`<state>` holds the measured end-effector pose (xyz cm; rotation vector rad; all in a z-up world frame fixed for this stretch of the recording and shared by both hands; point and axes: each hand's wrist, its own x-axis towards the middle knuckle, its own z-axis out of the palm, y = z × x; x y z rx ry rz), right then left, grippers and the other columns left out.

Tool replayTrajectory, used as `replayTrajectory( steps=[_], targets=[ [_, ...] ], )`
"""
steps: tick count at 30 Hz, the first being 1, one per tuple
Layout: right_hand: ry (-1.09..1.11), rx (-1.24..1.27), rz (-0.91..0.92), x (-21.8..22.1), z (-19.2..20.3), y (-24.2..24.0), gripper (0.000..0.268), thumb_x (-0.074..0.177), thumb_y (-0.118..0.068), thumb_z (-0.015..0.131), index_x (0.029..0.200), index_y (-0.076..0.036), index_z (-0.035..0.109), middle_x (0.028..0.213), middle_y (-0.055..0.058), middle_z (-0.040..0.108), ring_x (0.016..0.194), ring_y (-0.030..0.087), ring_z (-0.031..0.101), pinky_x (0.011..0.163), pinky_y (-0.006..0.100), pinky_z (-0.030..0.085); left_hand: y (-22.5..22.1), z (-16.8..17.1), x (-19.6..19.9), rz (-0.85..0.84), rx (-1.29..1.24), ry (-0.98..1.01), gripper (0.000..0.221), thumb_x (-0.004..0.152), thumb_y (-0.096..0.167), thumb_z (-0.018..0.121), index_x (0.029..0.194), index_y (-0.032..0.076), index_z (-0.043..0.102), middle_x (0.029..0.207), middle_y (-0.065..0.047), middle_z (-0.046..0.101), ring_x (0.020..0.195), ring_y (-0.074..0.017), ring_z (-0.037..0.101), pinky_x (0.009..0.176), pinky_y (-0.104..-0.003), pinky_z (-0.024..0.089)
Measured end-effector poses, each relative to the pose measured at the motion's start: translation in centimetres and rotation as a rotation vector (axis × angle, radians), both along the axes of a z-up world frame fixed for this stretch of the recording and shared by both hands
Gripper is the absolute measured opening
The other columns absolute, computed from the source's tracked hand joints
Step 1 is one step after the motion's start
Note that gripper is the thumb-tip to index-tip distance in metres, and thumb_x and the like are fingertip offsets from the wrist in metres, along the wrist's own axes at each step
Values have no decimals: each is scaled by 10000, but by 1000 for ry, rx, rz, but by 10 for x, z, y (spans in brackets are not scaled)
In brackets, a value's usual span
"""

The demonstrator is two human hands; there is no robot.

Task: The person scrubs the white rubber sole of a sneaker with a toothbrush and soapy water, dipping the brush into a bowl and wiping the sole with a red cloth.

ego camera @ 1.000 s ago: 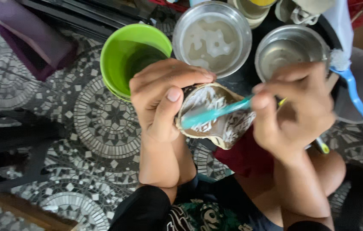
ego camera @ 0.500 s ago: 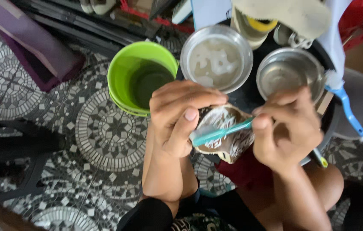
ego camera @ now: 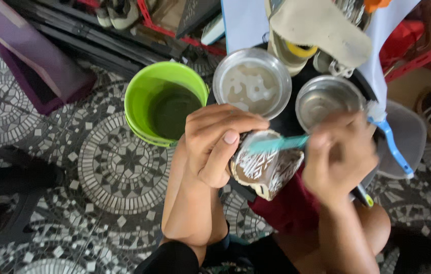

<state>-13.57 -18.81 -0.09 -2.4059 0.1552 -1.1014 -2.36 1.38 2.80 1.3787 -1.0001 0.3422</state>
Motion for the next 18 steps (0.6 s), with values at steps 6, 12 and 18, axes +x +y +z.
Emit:
replayTrajectory(
  steps=[6,12,18],
  targets=[
    [-168,184,219,19,-5,-17,355,1268,-227,589,1106,85,645,1008,218,612,936,327,588,868,448,475,-1,-2,3,-13,-15,-37,565,1221,296,339,1104,-44,775,1039,-194,834,818,-361,824,779,-450,613],
    [11,5,105,-2,11,-3,580,1185,-467,512,915,-44,803,1035,173,687,988,350,698,910,461,458,-3,-2,-1,-14,-22,-38,566,1219,311,350,1098,-36,781,1042,-181,840,886,-372,871,807,-451,654],
    [-151,70,260,2,15,-8,358,1167,-289,617,988,6,711,920,189,634,845,305,587,955,483,381,-6,-2,0,-43,-15,-27,570,1221,337,358,1107,-22,785,1062,-188,842,899,-377,871,825,-460,657]
  ],
)
